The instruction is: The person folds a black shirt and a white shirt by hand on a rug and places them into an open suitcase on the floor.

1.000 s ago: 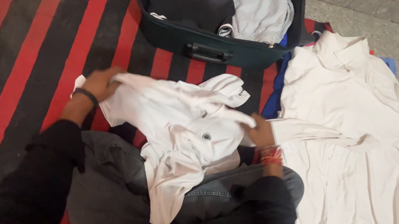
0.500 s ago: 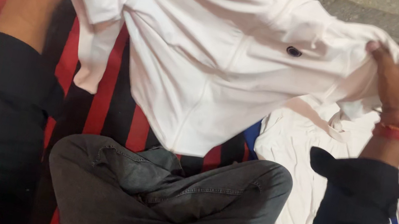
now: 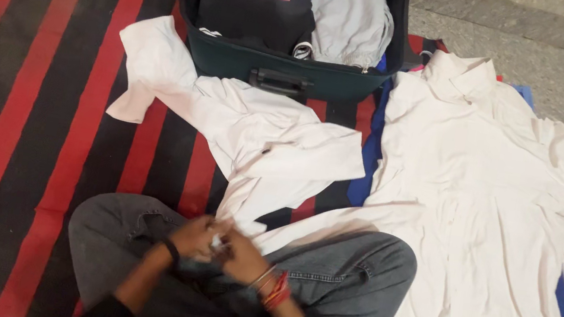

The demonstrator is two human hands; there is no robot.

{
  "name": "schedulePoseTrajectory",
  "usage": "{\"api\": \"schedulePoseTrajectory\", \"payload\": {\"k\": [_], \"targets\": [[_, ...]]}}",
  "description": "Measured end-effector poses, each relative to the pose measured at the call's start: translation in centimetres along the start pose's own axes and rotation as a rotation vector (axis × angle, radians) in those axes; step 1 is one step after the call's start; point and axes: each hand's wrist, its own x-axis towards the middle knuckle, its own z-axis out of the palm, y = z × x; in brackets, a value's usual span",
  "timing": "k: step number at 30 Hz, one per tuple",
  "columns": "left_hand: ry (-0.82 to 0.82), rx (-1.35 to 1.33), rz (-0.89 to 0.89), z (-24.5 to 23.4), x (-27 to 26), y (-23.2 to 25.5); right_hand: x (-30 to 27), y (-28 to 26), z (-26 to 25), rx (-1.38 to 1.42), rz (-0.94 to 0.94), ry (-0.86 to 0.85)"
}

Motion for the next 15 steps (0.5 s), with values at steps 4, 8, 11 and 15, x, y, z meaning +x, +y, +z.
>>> {"api": "schedulePoseTrajectory", "payload": {"k": [4,8,11,15], "targets": [[0.333,-0.948,-0.356,4.7,-2.8,-2.0,-1.7,1.5,2.4,0.078,-0.276,-0.085],[0.424,-1.257,-0.339,2.9,-4.8,2.8,-1.2,4.1,-3.9,0.550,0.091,0.009],[0.367,-1.285,-0.163,1.4,-6.4,6.4,-0.2,5.2,-10.0,0.224,0.139,0.427],[0.188,-1.015,-0.084,-0.2,-9.9,9.3,2.0,6.6,-15.2,-0.393,0.176,0.592]]}}
